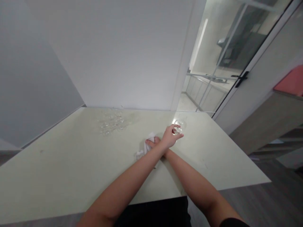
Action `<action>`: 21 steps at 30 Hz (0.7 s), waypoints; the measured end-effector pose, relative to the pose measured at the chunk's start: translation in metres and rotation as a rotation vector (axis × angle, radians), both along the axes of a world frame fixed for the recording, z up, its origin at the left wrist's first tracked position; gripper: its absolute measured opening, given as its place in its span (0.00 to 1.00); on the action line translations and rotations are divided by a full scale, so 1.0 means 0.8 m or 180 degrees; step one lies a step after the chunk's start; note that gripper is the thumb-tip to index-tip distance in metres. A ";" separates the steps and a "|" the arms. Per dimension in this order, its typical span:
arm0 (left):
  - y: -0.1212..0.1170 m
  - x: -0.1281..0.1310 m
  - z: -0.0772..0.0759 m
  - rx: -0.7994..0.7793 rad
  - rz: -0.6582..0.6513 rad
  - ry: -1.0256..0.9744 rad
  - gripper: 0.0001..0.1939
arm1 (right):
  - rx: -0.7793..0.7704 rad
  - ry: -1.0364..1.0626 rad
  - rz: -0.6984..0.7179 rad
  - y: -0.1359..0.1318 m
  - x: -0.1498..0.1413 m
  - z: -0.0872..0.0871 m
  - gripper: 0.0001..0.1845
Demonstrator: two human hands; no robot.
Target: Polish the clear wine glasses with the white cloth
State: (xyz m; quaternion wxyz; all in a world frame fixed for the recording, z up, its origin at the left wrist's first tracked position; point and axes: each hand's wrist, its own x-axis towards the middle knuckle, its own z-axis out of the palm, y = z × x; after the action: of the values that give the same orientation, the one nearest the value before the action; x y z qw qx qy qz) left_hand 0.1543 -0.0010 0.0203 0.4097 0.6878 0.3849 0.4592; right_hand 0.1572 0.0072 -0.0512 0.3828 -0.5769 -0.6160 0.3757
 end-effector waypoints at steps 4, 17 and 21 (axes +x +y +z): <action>0.011 0.045 -0.017 -0.0163 -0.0258 0.0398 0.21 | -0.0342 -0.0484 0.0382 -0.006 -0.004 0.003 0.20; 0.046 0.077 -0.043 -0.0672 -0.0162 0.0468 0.23 | -0.0263 -0.0321 0.0425 -0.001 -0.002 0.007 0.20; 0.043 0.077 -0.043 -0.0612 -0.0038 0.0644 0.24 | -0.0154 -0.0296 0.0463 -0.003 0.000 0.009 0.19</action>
State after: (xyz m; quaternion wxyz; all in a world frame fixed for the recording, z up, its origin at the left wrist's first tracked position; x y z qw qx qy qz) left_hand 0.2156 0.0332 -0.0139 0.4355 0.6905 0.4624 0.3460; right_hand 0.1570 0.0047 -0.0440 0.3115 -0.5566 -0.6641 0.3901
